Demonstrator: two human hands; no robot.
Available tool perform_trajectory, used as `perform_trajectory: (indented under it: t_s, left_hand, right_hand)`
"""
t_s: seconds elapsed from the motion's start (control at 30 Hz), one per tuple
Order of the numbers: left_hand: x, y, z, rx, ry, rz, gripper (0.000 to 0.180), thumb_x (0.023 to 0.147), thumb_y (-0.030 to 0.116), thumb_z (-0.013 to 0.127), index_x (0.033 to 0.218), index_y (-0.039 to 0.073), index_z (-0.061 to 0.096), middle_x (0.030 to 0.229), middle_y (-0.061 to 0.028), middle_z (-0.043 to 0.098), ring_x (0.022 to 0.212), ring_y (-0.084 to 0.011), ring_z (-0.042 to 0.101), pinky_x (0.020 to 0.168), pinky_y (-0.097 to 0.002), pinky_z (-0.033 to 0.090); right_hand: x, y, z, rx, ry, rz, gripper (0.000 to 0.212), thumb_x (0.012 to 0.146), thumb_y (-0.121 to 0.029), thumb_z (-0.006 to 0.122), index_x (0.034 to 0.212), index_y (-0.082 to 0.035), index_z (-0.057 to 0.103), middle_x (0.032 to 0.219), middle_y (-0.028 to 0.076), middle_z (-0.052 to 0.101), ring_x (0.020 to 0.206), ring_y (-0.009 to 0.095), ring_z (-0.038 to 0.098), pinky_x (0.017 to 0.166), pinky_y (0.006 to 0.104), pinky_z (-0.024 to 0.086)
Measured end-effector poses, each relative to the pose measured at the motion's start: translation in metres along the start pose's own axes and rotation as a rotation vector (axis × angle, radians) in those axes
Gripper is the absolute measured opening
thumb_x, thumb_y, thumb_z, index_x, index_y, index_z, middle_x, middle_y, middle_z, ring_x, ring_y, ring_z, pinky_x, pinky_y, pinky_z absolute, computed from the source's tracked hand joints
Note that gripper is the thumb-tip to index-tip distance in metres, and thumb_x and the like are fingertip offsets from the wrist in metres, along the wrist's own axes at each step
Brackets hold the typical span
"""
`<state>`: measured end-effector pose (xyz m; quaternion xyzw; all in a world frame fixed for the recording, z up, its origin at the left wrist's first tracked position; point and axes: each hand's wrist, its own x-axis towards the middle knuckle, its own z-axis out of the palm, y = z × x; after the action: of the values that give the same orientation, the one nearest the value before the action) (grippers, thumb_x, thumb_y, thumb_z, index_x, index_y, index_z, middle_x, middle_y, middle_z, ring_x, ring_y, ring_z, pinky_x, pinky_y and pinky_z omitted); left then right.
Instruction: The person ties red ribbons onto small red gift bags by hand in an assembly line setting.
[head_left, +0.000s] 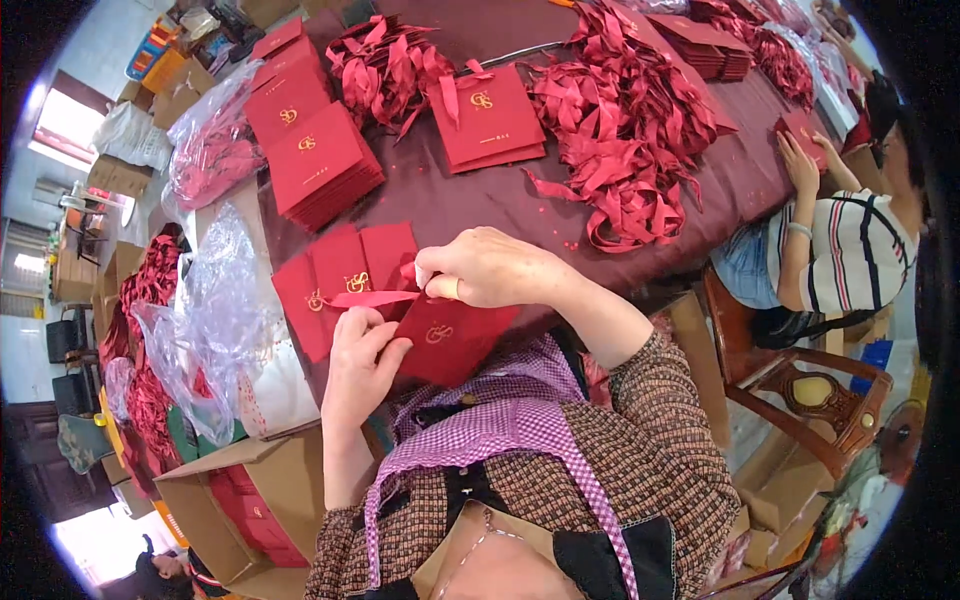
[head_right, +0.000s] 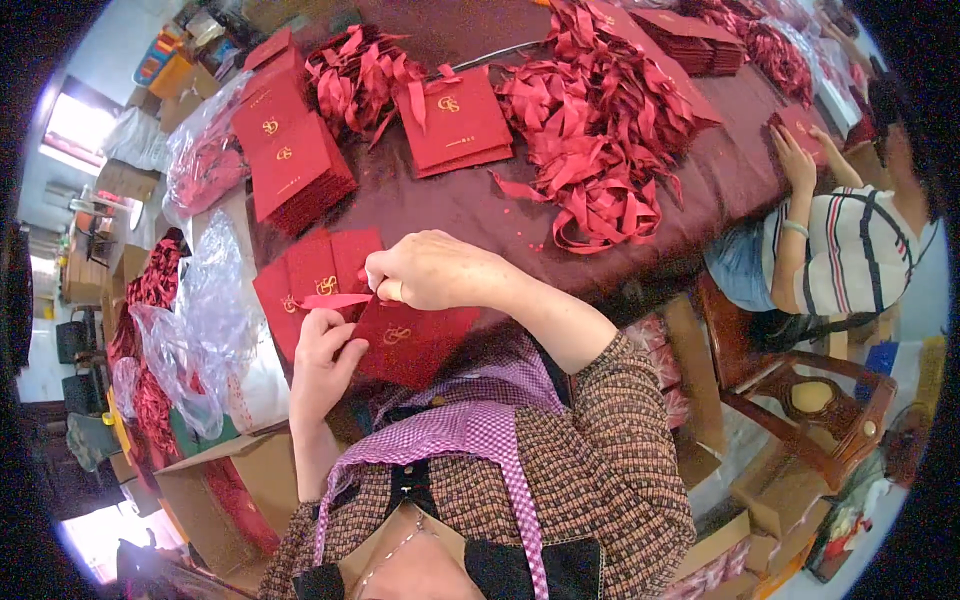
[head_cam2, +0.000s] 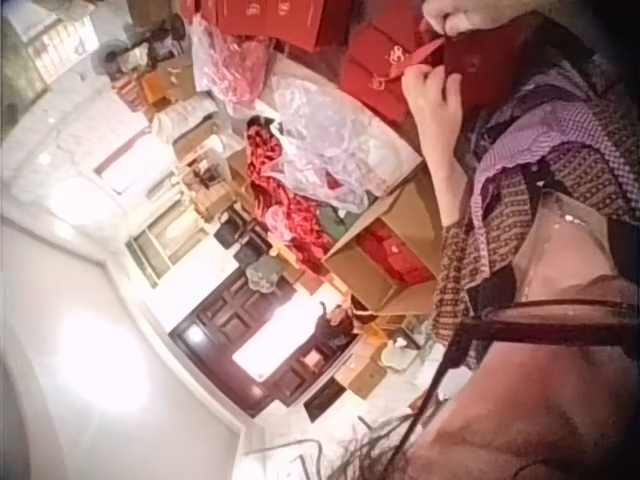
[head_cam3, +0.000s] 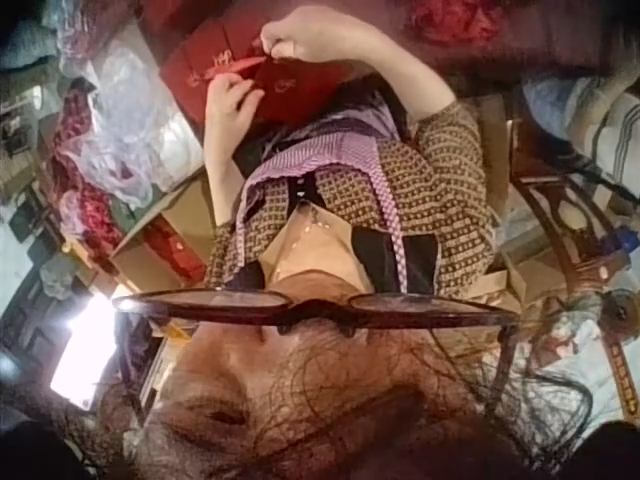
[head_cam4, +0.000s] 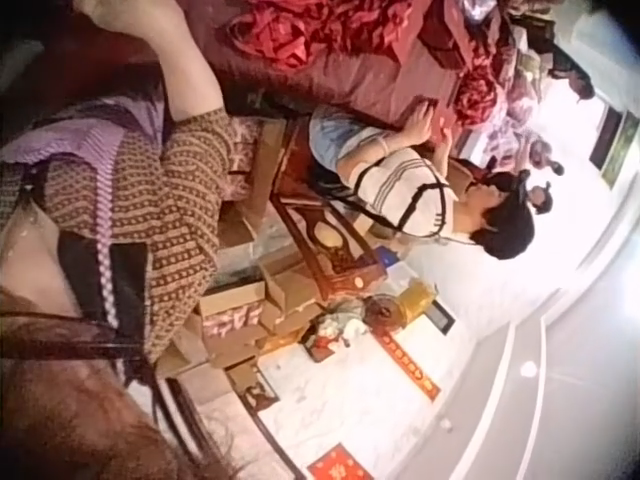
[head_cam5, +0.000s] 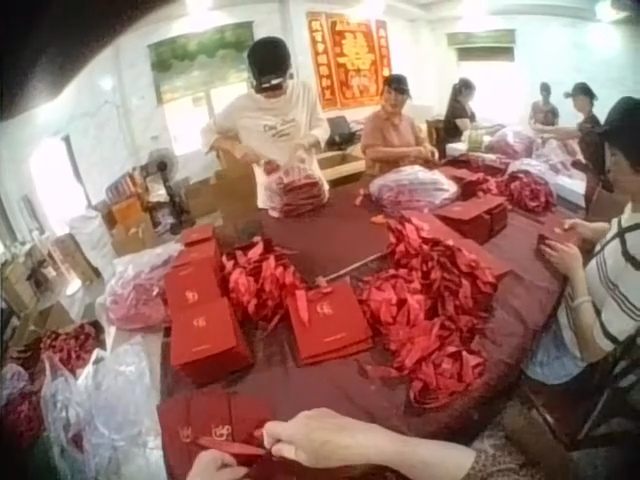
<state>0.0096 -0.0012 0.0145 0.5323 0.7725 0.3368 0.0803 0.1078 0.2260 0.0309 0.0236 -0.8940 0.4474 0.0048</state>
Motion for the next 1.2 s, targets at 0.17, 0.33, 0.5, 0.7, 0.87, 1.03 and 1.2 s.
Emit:
perform_trajectory:
  t_s: [0.17,0.33,0.5,0.7,0.87,1.03,1.2]
  left_hand:
    - [0.003,-0.007,0.005,-0.067,0.061,-0.051,0.011,0.075,-0.001,0.069,0.084,-0.004,0.063,0.083,-0.0122,0.055,0.083,-0.029,0.056,0.073,-0.0363,0.046]
    - [0.007,-0.015,0.009,-0.114,0.133,-0.112,0.008,0.077,-0.001,0.068,0.079,-0.004,0.061,0.078,-0.0125,0.055,0.073,-0.0278,0.056,0.066,-0.0359,0.046]
    - [0.016,-0.018,0.013,-0.13,0.153,-0.126,0.01,0.077,-0.001,0.068,0.079,-0.004,0.059,0.077,-0.0124,0.055,0.072,-0.028,0.055,0.065,-0.0363,0.046]
    - [0.026,-0.004,0.023,0.046,0.227,-0.023,0.011,0.077,0.002,0.069,0.079,-0.003,0.059,0.084,-0.0132,0.055,0.083,-0.0308,0.054,0.073,-0.0401,0.044]
    - [0.029,0.003,0.021,0.251,0.263,0.037,0.011,0.078,0.007,0.069,0.078,0.0,0.061,0.082,-0.0129,0.056,0.082,-0.0323,0.055,0.071,-0.0422,0.044]
    - [0.029,-0.005,0.021,0.063,0.23,-0.082,0.01,0.08,0.008,0.069,0.078,0.0,0.064,0.075,-0.0141,0.061,0.075,-0.0341,0.058,0.069,-0.0426,0.046]
    - [0.039,-0.014,0.018,-0.333,0.091,-0.42,0.016,0.087,0.009,0.065,0.096,-0.005,0.066,0.076,-0.0117,0.064,0.072,-0.011,0.058,0.064,-0.0265,0.046]
  right_hand:
    - [-0.004,0.014,0.003,0.345,0.064,-0.038,0.033,0.086,-0.015,0.064,0.119,-0.007,0.062,0.081,0.012,0.066,0.073,0.021,0.063,0.071,0.0344,0.049]
    - [-0.036,0.029,-0.007,0.992,-0.009,-0.047,0.034,0.087,-0.006,0.061,0.12,0.001,0.062,0.091,0.004,0.065,0.075,0.011,0.058,0.072,0.0259,0.048]
    - [-0.062,0.04,0.002,1.623,0.19,-0.391,0.031,0.088,-0.007,0.059,0.116,0.006,0.059,0.082,0.007,0.059,0.07,0.014,0.055,0.068,0.0364,0.048]
    - [-0.062,0.051,0.005,1.204,0.603,-0.266,0.025,0.088,-0.004,0.059,0.113,0.0,0.062,0.092,0.007,0.059,0.081,0.015,0.057,0.075,0.034,0.049]
    - [-0.066,0.044,-0.003,0.784,0.719,-0.307,0.016,0.087,-0.006,0.062,0.102,0.0,0.062,0.109,0.009,0.057,0.093,0.016,0.055,0.085,0.0303,0.043]
    - [-0.057,0.026,-0.004,0.964,0.617,-0.571,0.011,0.09,-0.005,0.061,0.1,-0.001,0.063,0.103,0.009,0.059,0.091,0.016,0.057,0.084,0.0294,0.045]
    - [-0.045,0.004,0.011,0.337,0.392,-0.332,0.015,0.079,-0.001,0.069,0.093,-0.004,0.067,0.087,0.004,0.061,0.091,0.023,0.057,0.084,0.0335,0.044]
